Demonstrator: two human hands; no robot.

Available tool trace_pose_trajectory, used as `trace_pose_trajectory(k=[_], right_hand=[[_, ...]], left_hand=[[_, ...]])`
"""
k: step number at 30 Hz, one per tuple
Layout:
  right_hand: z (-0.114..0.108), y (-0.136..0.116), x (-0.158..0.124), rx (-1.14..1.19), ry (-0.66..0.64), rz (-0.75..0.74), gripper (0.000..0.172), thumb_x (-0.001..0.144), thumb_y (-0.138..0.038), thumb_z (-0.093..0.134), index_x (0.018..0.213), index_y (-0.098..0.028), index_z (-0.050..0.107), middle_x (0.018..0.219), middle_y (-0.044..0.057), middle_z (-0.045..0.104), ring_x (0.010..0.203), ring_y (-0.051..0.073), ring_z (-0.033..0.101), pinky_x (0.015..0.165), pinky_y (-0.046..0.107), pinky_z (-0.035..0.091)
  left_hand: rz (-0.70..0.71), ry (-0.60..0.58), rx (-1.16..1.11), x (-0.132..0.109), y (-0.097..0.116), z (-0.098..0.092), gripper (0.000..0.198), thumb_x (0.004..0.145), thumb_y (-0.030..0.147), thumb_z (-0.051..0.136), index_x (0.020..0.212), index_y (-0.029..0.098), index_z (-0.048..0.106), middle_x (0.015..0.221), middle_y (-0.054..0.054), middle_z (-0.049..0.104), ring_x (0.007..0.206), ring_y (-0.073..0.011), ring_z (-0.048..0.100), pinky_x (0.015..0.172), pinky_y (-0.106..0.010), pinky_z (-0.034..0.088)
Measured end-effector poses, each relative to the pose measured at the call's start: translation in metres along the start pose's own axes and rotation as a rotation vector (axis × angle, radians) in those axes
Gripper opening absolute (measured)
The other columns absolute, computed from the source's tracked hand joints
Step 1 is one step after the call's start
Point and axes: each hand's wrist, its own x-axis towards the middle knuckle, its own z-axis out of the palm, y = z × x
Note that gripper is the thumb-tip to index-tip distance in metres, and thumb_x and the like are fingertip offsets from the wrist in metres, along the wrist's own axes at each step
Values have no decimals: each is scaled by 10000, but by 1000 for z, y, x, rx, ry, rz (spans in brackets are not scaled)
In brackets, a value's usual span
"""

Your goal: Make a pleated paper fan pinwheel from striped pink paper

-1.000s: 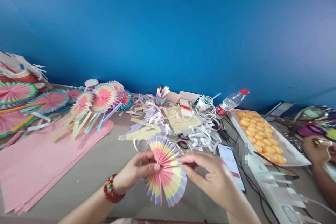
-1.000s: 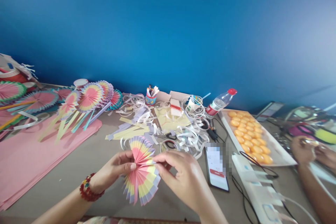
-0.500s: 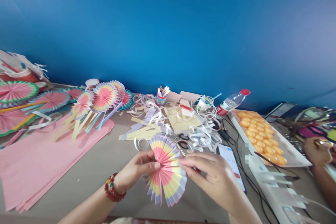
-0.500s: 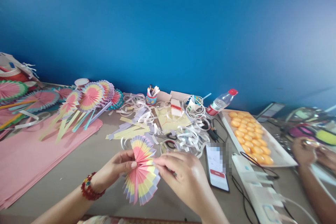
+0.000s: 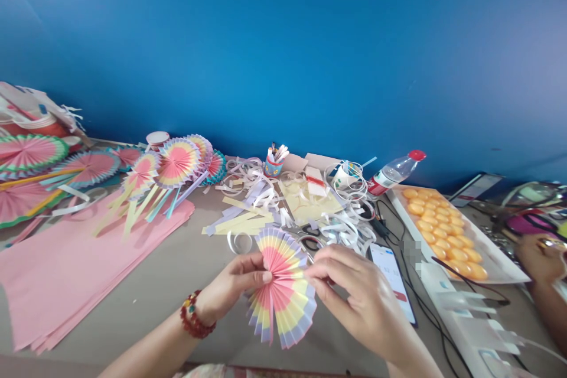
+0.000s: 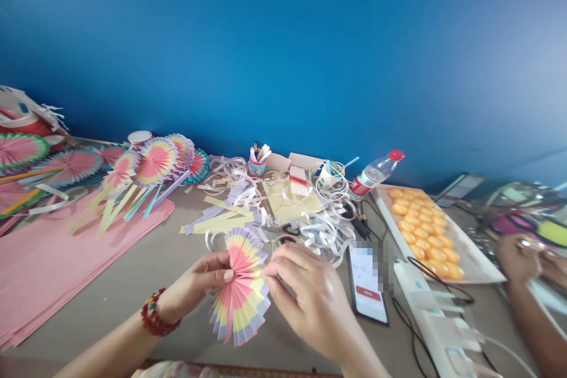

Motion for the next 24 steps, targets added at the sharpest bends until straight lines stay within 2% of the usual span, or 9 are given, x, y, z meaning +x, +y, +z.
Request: trace_pose_trajectory(k=[4,8,13,16,20,24], right_hand=[[-1,-1,1,-6,-9,-32,140,932,-131,512,902,-204,628,847,35,628,781,161,575,734,287,442],[-2,-4,1,-24,-55,-49,139,926,-129,520,921,-211,633,858,33,629,785,168,564,726,296,435],[-2,-6,1,-34,-30,-51,126,923,-119,526,887,-197,619,850,35,626,783,167,555,729,300,435],[0,-5,1,-33,-11,-51,126,923,-120,525,890,-197,619,843,38,626,783,171,558,726,302,439],[2,-4,1,-34,16,-50,128,920,-120,522,886,-199,617,844,39,626,785,173,566,737,308,452],[1,-6,0,-58,26,-46,140,921,-127,508,878,-201,619,840,38,627,771,173,568,727,310,461]], left_hand=[[-70,-28,-56,0,-2,1,406,741,437,779,995,124,726,868,-82,699,769,-189,641,680,-242,470],[-86,-59,-100,1,-2,2,429,753,417,775,1064,129,709,955,-103,702,863,-226,660,778,-289,491],[107,-78,-108,2,1,5,395,804,350,737,1137,155,653,1067,-115,671,1028,-264,625,943,-381,452],[175,-29,-131,1,2,8,392,811,297,736,1161,194,593,1050,-90,659,984,-231,632,917,-371,462],[131,13,-198,-1,1,11,348,815,263,736,1095,209,535,992,-58,650,900,-189,644,833,-323,487],[80,94,-191,-2,-4,9,422,803,270,749,1121,230,474,938,-22,626,859,-165,638,775,-288,491]])
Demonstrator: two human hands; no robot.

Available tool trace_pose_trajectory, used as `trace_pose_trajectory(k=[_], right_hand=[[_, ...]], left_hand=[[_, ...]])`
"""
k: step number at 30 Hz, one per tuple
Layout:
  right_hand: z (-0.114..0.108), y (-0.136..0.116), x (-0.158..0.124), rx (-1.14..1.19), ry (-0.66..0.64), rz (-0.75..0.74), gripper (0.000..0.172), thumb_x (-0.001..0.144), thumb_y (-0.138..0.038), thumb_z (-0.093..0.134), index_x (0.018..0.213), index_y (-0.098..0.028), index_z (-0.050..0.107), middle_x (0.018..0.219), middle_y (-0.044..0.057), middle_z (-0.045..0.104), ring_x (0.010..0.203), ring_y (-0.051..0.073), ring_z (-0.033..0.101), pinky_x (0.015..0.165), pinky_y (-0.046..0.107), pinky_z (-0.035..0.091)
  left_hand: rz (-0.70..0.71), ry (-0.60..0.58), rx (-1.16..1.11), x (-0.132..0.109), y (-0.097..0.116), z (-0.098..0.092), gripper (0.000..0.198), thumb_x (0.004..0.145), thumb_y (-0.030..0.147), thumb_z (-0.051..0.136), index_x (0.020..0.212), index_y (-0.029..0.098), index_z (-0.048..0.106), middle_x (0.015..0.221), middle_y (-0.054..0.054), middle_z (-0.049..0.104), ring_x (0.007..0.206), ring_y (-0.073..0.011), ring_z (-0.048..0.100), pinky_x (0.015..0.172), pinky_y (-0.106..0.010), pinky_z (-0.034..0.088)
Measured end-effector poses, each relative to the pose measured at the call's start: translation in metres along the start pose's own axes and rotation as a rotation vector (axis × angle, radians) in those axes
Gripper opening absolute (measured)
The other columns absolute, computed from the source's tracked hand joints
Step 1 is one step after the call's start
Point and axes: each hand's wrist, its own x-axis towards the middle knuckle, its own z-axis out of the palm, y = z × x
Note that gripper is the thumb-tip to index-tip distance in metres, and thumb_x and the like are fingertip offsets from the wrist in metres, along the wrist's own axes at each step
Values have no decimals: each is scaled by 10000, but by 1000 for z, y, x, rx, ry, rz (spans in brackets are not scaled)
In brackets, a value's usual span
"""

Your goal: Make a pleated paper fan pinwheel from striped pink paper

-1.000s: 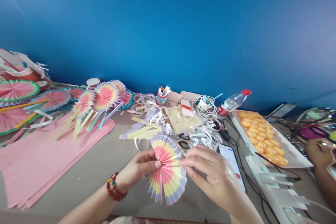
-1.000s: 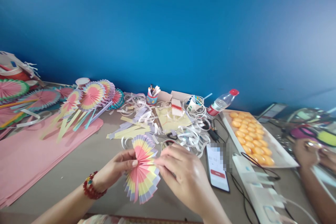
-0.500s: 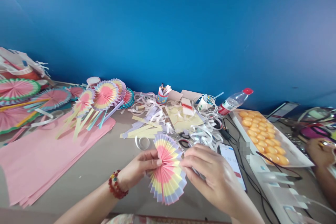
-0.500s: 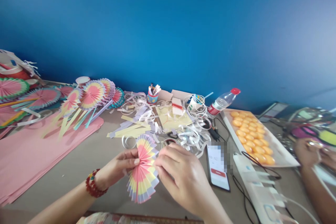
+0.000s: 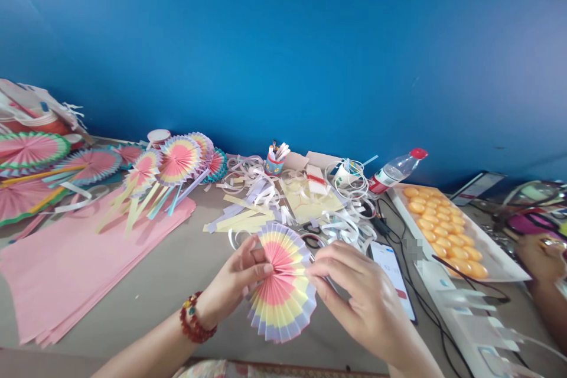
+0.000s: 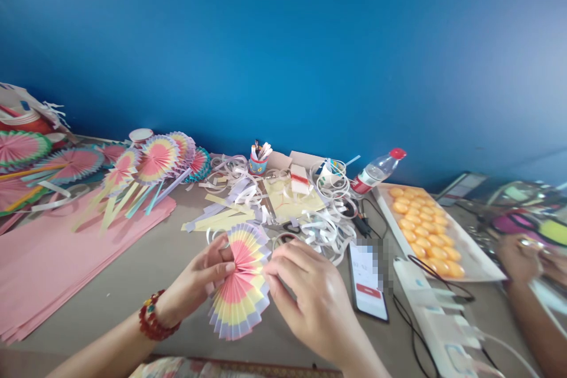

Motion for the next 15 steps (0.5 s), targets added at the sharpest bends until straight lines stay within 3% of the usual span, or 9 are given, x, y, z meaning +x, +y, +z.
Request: trace_pose_trajectory(k=[3,7,8,10,12,15], right_hand=[[-1,-1,0,-27,11,1,145,924,-134,502,880,-202,623,830,37,627,763,174,569,720,313,463],[4,-1,1,-54,12,-2,148,920,-123,503,872,-195,623,819,35,626,757,171,566,720,313,454],[5,-1,1,-63,9,-3,152,919,-120,500,864,-194,622,811,33,624,753,170,564,724,315,452],[8,-1,2,-79,2,-6,157,917,-117,498,853,-191,621,797,32,620,746,171,561,725,317,448],[11,-2,3,-86,-4,-16,154,916,-117,498,853,-189,620,792,34,617,748,174,558,726,319,445],[14,-4,3,-97,-16,-26,155,917,-117,498,856,-189,621,792,37,618,759,179,559,734,323,443]], left_hand=[[139,116,178,-2,-3,-5,471,866,286,673,1256,264,411,1068,-46,580,943,-183,626,833,-339,503],[753,369,748,-9,3,-4,333,894,174,608,1192,270,493,1114,-56,536,1030,-204,563,926,-405,458],[863,354,941,-11,6,-2,267,884,131,607,1115,254,550,1073,-54,550,1026,-208,548,931,-407,442],[932,211,1235,-13,13,5,213,879,76,593,1017,237,615,1004,-49,572,974,-202,536,902,-395,435],[917,116,1339,-13,18,13,191,892,81,583,1018,220,622,991,-57,587,948,-199,525,874,-381,444],[900,83,1380,-10,18,18,141,907,111,581,1000,206,626,977,-58,602,940,-198,515,878,-380,445]])
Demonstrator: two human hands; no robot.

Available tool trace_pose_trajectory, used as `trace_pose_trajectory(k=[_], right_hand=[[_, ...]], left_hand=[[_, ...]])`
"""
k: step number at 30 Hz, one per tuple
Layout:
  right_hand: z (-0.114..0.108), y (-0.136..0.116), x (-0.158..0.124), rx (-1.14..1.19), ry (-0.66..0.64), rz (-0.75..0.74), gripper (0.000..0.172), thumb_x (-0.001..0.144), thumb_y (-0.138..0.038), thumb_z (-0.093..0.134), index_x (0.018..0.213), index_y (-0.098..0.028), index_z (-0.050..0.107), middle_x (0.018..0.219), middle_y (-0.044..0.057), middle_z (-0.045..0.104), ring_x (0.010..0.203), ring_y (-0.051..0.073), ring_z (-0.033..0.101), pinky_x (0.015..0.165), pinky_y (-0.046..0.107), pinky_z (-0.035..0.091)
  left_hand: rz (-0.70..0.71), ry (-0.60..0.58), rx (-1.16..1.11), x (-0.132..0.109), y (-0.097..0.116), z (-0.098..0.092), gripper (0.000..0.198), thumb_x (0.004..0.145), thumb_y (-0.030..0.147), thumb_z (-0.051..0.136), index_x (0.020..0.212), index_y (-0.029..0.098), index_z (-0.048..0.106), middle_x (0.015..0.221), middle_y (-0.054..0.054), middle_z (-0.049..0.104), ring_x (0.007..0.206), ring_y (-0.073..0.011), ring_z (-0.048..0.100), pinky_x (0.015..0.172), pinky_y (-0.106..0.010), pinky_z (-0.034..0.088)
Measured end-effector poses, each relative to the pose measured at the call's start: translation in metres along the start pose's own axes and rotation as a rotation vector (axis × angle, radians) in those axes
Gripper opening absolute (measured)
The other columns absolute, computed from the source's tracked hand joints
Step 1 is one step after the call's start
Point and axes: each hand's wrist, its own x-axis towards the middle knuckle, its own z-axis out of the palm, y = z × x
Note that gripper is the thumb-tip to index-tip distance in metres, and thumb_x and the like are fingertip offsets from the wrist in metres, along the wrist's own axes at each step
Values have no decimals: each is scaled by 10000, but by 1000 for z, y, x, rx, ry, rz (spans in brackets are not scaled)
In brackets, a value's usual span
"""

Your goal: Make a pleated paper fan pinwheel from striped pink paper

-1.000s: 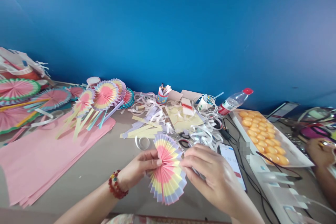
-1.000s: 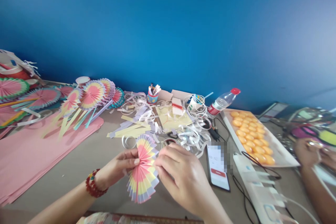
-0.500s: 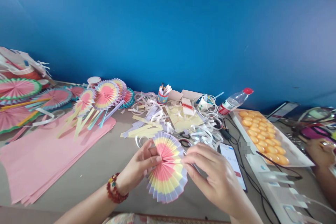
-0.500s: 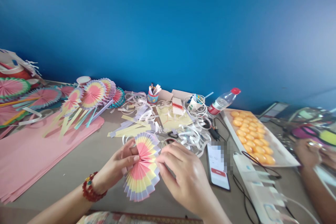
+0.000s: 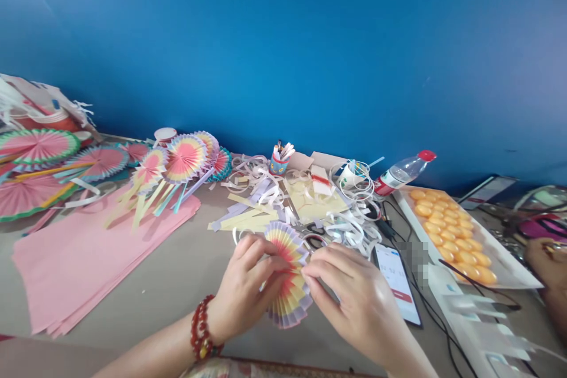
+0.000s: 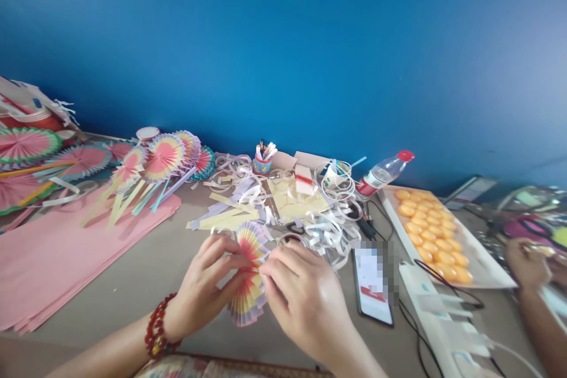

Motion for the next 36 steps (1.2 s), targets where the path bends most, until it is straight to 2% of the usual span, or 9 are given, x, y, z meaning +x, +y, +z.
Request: trace_pose_trajectory(k=[13,17,21,28,33,36], right_hand=[[0,0,-1,6,-31,4,177,922,-145,488,856,-200,642,787,37,630,749,177,577,696,305,445],[1,1,0,14,-47,8,180,928,-146,487,854,-198,643,786,36,628,740,175,568,686,303,433],[3,0,1,8,-58,-1,190,935,-148,482,850,-193,646,784,38,628,739,173,560,678,297,426],[4,-2,2,-39,-43,-5,204,938,-156,493,833,-194,663,759,34,624,731,169,573,684,292,428],[7,-2,3,-50,-72,1,227,944,-137,472,833,-191,663,763,37,622,747,170,567,694,297,415],[8,-1,3,-64,-91,0,237,945,-132,465,822,-191,659,757,35,617,748,169,565,696,297,408]], left_hand=[[78,-160,209,-1,-2,-6,97,940,153,527,923,193,614,872,-35,625,839,-190,524,967,-444,411],[92,-208,261,-2,-2,-5,104,940,169,520,899,185,613,850,-37,613,820,-195,526,922,-426,439],[86,-217,327,-1,-3,-4,119,932,172,520,847,171,604,824,-45,608,803,-200,521,871,-410,462],[155,-229,380,6,-2,-8,197,961,186,482,819,191,620,762,-31,598,773,-187,531,844,-385,466],[175,-327,461,7,-3,-9,163,928,147,522,785,178,593,755,-34,581,758,-205,523,823,-395,458],[178,-384,510,6,-5,-6,138,894,131,567,762,170,567,773,-39,584,743,-213,520,752,-379,457]])
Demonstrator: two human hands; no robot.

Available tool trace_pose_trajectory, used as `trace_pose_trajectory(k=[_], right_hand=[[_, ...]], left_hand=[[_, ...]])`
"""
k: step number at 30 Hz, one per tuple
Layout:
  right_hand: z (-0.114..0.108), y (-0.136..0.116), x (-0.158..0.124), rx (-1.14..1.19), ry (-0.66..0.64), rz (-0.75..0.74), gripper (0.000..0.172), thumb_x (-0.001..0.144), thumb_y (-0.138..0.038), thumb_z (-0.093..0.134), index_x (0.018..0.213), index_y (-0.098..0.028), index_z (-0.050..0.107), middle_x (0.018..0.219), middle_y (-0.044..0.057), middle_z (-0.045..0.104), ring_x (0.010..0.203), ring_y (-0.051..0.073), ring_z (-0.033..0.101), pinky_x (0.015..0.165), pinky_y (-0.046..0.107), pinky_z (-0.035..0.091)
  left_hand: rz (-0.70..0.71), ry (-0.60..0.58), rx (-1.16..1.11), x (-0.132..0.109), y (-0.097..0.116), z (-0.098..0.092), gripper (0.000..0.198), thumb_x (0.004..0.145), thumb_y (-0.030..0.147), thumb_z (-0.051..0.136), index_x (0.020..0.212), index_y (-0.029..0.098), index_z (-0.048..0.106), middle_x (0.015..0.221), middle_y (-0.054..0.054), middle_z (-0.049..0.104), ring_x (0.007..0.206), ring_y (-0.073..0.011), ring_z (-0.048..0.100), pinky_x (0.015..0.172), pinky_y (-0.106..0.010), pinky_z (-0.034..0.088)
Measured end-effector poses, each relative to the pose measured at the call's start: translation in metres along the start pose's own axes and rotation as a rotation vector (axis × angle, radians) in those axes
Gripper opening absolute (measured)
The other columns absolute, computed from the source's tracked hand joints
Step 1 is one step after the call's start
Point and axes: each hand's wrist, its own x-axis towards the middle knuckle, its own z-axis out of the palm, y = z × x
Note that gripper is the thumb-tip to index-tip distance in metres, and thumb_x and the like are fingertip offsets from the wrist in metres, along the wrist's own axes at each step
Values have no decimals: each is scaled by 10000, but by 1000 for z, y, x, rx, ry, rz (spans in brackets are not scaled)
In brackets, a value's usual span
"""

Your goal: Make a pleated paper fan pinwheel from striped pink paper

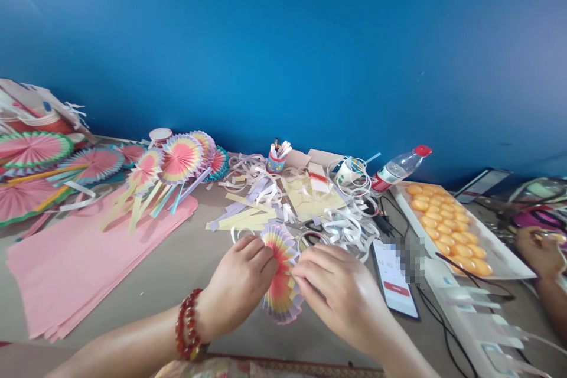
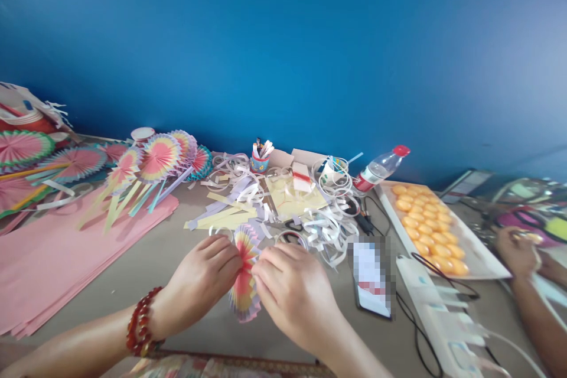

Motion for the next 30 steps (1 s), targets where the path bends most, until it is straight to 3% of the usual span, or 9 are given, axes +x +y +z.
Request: trace_pose_trajectory(k=[4,10,21,27,30], right_hand=[[1,0,0,-15,-9,-12,245,948,-135,457,819,-190,659,763,36,615,750,171,560,699,300,404],[-2,0,-1,-10,0,8,240,953,-142,462,832,-187,665,768,37,623,752,172,566,696,301,411],[3,2,1,-52,-5,-35,224,949,-144,471,841,-193,661,770,24,627,748,174,560,701,310,382],[-1,5,-1,-11,54,-17,165,936,-133,502,862,-187,639,809,33,630,770,183,556,704,317,387],[-3,8,-2,40,79,-13,140,939,-141,516,886,-191,635,818,29,632,767,177,556,704,312,397]], left_hand=[[16,20,15,-1,-2,3,146,892,115,557,754,163,557,760,-42,580,716,-214,513,653,-352,425],[89,65,-92,-5,-9,0,154,951,134,487,840,144,593,799,-47,603,742,-203,514,681,-338,414],[26,54,-65,-9,-9,13,169,935,154,510,775,166,564,765,-39,596,718,-205,511,632,-334,398],[-36,189,-333,-15,-15,12,97,941,149,503,958,178,594,882,-59,639,820,-193,547,741,-322,445],[-195,266,-571,-20,-17,18,96,929,125,506,961,186,575,893,-52,621,833,-172,554,770,-301,448]])
